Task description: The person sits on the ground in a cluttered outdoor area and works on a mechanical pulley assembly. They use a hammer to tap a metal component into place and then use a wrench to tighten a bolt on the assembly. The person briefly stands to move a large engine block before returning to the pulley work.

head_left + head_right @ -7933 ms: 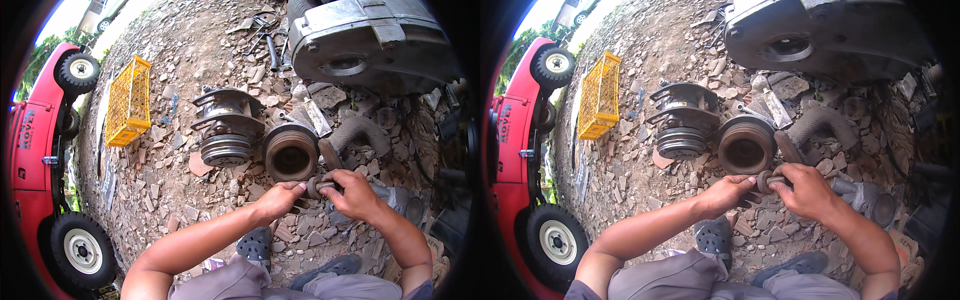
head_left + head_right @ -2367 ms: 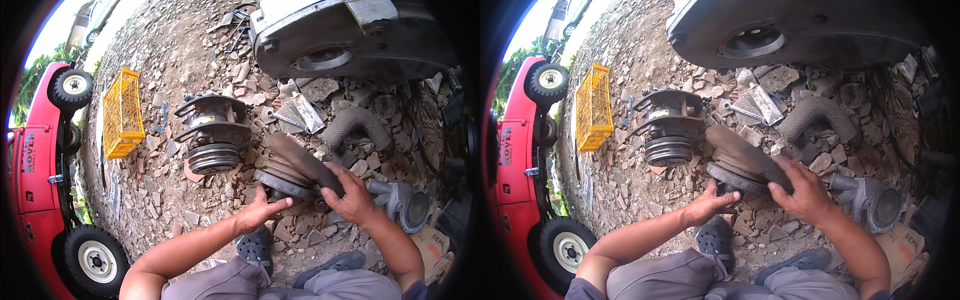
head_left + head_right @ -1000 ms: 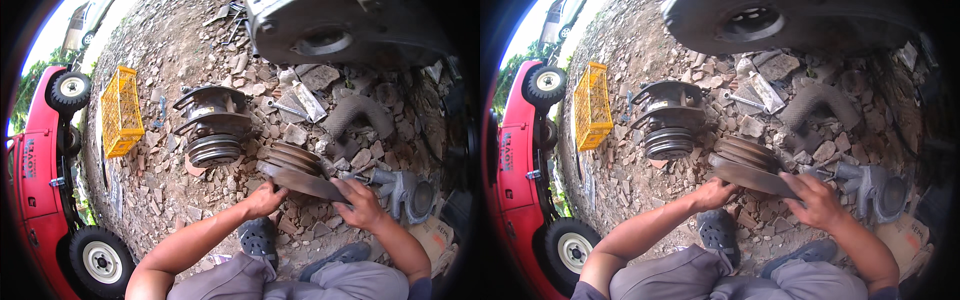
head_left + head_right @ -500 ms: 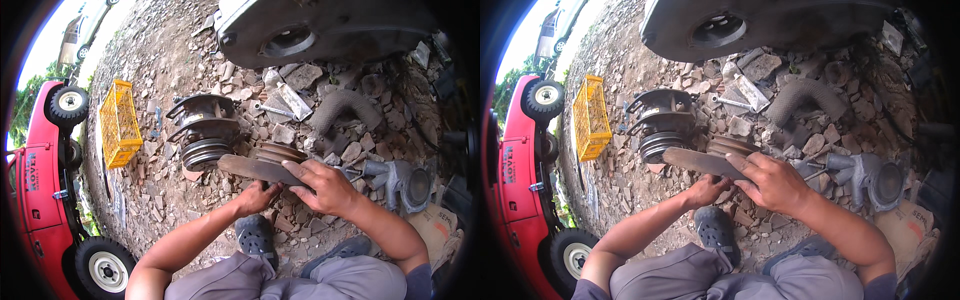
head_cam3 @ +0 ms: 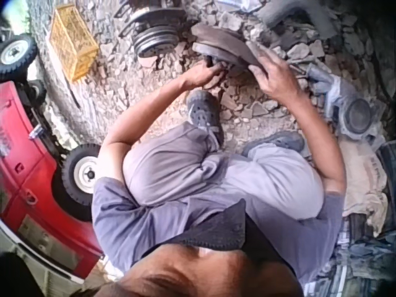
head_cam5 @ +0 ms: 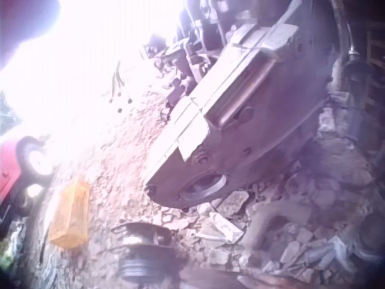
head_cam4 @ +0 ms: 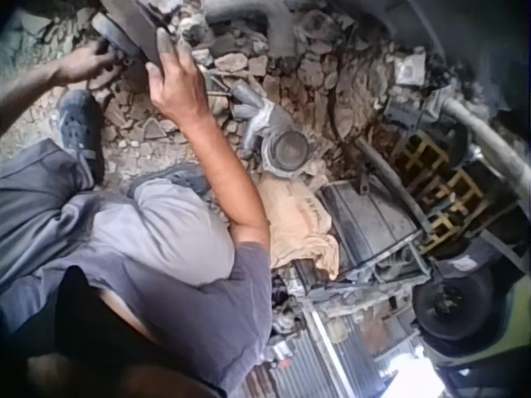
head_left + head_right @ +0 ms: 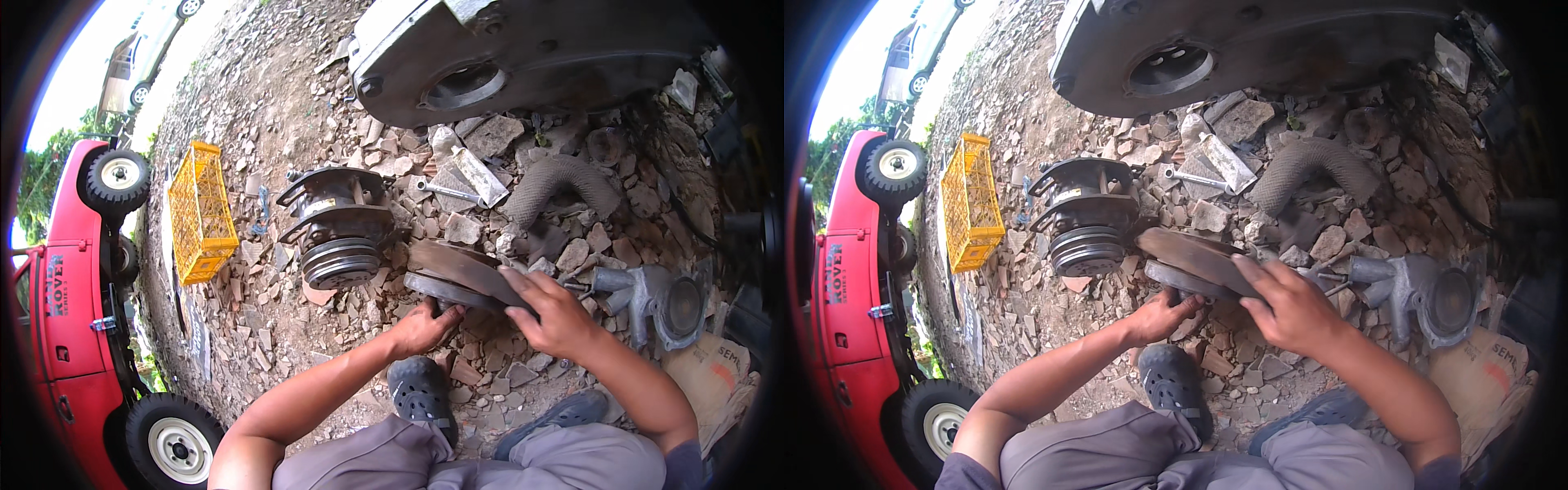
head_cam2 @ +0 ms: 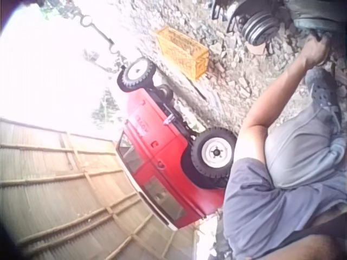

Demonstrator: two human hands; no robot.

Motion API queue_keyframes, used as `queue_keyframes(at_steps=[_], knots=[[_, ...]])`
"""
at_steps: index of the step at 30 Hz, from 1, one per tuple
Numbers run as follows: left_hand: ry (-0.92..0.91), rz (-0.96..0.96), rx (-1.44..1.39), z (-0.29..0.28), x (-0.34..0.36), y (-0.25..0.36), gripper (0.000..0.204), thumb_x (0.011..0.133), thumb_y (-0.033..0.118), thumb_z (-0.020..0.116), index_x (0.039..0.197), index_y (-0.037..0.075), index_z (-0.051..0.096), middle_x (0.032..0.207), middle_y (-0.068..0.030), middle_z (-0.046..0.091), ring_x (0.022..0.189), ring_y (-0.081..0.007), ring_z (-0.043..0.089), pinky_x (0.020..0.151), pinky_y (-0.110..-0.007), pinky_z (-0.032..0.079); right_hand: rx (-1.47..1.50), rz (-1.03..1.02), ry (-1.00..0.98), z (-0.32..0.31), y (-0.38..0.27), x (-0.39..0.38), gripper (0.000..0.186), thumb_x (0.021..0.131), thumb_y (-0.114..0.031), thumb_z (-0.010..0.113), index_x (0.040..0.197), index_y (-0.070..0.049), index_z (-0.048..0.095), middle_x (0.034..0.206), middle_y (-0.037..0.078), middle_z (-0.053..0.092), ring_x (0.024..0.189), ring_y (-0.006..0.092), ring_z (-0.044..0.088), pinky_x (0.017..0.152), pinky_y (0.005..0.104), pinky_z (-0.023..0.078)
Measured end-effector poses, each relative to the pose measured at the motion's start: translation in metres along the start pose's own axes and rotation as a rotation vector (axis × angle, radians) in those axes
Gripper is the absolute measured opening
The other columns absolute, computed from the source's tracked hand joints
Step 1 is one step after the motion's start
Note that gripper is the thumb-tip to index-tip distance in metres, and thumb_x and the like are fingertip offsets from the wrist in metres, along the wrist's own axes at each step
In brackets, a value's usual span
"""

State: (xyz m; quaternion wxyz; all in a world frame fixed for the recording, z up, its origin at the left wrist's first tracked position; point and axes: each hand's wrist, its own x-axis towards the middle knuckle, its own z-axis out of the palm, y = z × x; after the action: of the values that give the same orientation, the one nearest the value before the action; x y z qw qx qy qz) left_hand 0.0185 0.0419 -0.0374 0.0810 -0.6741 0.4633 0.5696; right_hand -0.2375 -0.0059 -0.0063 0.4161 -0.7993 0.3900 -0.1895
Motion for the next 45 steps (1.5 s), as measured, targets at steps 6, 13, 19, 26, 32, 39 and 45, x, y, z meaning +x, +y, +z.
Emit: queue_keyframes(at_steps=[6, 13, 19, 26, 32, 39, 45], knots=[[0.017, 0.037, -0.017, -0.007, -0.021, 0.009, 0.09, 0.089, 0.068, 0.043, 0.14, -0.006, 0.032, 0.138, -0.0302, 0.043, 0.132, -0.039, 0.04, 0.108, -0.041, 0.033, -0.062, -0.061, 0.019, 0.002, 0.01, 0.013, 0.053, 0.083, -0.013, 0.065, 0.134, -0.01, 0.05, 0.097, 0.015, 0.059, 0.083, 0.0335, 0.062, 0.074, 0.0413, 0.053], [0.287, 0.162, 0.189, -0.008, -0.036, -0.002, 0.083, 0.083, 0.061, 0.059, 0.124, -0.009, 0.044, 0.111, -0.0327, 0.058, 0.112, -0.0419, 0.056, 0.096, -0.045, 0.044, 0.039, 0.097, 0.17, -0.018, 0.031, -0.051, 0.052, 0.084, -0.013, 0.063, 0.133, -0.003, 0.05, 0.105, 0.022, 0.061, 0.091, 0.0399, 0.062, 0.08, 0.0416, 0.05], [0.228, 0.134, 0.254, -0.014, -0.046, 0.021, 0.071, 0.083, 0.06, 0.061, 0.103, -0.008, 0.06, 0.097, -0.0256, 0.065, 0.098, -0.0387, 0.063, 0.086, -0.043, 0.05, 0.18, -0.032, 0.073, -0.002, -0.005, -0.008, 0.052, 0.087, -0.015, 0.063, 0.137, -0.009, 0.048, 0.107, 0.022, 0.06, 0.093, 0.0394, 0.061, 0.082, 0.0422, 0.05], [0.167, -0.008, 0.29, -0.001, -0.034, 0.01, 0.093, 0.083, 0.068, 0.054, 0.129, -0.011, 0.038, 0.123, -0.0329, 0.053, 0.119, -0.042, 0.051, 0.101, -0.045, 0.041, 0.045, 0.004, 0.202, -0.016, 0.02, -0.004, 0.052, 0.085, -0.01, 0.061, 0.136, -0.006, 0.049, 0.106, 0.023, 0.06, 0.096, 0.0395, 0.062, 0.082, 0.0403, 0.051], [0.097, -0.08, 0.342, 0.001, -0.015, 0.022, 0.105, 0.08, 0.077, 0.045, 0.134, -0.013, 0.035, 0.126, -0.031, 0.053, 0.119, -0.0397, 0.052, 0.1, -0.043, 0.042, -0.016, 0.035, 0.158, 0.0, 0.027, -0.007, 0.051, 0.086, -0.014, 0.062, 0.134, -0.005, 0.049, 0.096, 0.02, 0.058, 0.083, 0.0401, 0.059, 0.073, 0.0434, 0.05], [0.098, 0.131, 0.281, 0.014, 0.021, -0.03, 0.091, 0.085, 0.069, 0.046, 0.125, -0.013, 0.046, 0.12, -0.0323, 0.056, 0.116, -0.0419, 0.053, 0.098, -0.044, 0.043, 0.159, 0.083, 0.234, -0.003, 0.013, -0.008, 0.051, 0.089, -0.016, 0.06, 0.136, 0.0, 0.045, 0.114, 0.023, 0.059, 0.101, 0.0386, 0.06, 0.088, 0.0409, 0.047], [0.113, 0.205, 0.297, -0.018, 0.011, -0.011, 0.071, 0.089, 0.055, 0.046, 0.128, -0.004, 0.044, 0.112, -0.0357, 0.055, 0.107, -0.0442, 0.056, 0.094, -0.046, 0.045, 0.225, 0.076, 0.281, -0.009, 0.014, -0.007, 0.052, 0.09, -0.017, 0.061, 0.135, 0.003, 0.045, 0.119, 0.025, 0.058, 0.108, 0.0377, 0.058, 0.093, 0.0398, 0.046]])
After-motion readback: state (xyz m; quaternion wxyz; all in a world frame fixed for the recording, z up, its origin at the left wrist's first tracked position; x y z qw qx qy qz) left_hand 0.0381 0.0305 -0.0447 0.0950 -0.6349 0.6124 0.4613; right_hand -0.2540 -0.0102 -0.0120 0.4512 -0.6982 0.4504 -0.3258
